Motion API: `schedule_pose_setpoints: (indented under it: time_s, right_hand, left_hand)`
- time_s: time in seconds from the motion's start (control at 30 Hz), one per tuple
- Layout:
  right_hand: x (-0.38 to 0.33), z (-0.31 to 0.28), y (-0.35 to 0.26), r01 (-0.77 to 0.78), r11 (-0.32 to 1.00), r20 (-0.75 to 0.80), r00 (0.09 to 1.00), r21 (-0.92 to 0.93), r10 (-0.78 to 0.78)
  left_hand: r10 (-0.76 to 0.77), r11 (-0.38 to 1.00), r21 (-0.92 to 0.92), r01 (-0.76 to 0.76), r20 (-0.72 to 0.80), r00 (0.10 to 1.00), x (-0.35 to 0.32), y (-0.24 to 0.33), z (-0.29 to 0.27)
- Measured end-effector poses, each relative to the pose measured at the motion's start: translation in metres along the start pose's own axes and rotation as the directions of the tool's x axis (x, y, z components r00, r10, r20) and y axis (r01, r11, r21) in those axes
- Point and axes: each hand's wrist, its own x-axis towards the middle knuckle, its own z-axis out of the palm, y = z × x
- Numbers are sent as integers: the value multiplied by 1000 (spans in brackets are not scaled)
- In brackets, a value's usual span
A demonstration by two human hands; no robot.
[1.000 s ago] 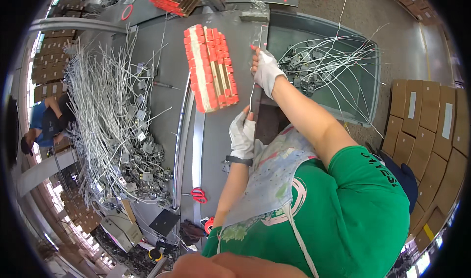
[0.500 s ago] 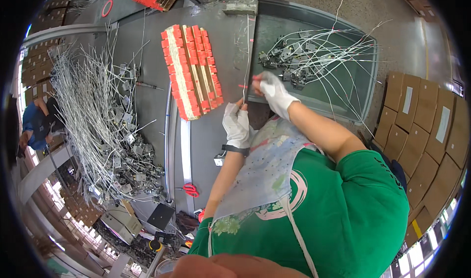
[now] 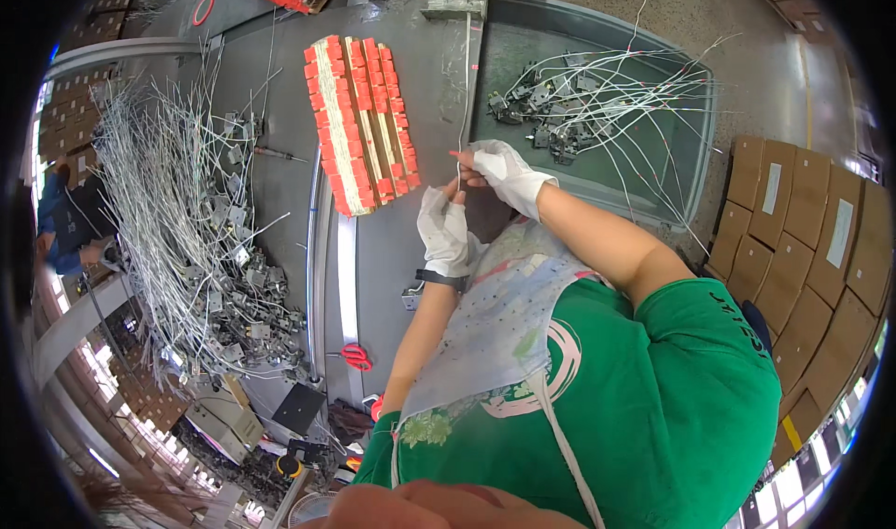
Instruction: Organizing and placing bundles of white wires into a designated red holder at an assembly station.
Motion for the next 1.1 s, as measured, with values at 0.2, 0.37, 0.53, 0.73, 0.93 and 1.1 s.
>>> schedule_pose_setpoints:
  time_s: [0.2,0.37,0.53,0.73,0.93,1.1]
  right_hand:
    - [-31,17,-16,160,987,98,982,-2,-159]
    - [-63,39,-15,248,965,98,962,87,-256]
    - [-100,68,-7,549,836,117,829,22,-547]
    - [-115,90,-7,561,828,-39,828,21,-560]
    - [-115,54,-13,622,683,-165,773,381,-612]
    - [-90,-6,-46,698,643,-421,710,315,-564]
  left_hand:
    - [90,995,-48,-92,-51,995,-15,13,-20]
    - [312,943,156,-294,-106,944,-31,44,-57]
    - [481,872,201,-447,-173,860,-34,35,-86]
    - [377,921,-146,-362,90,922,-60,43,-90]
    - [428,903,-5,-429,100,898,-55,45,-102]
    - [422,886,341,-314,-316,850,-51,12,-125]
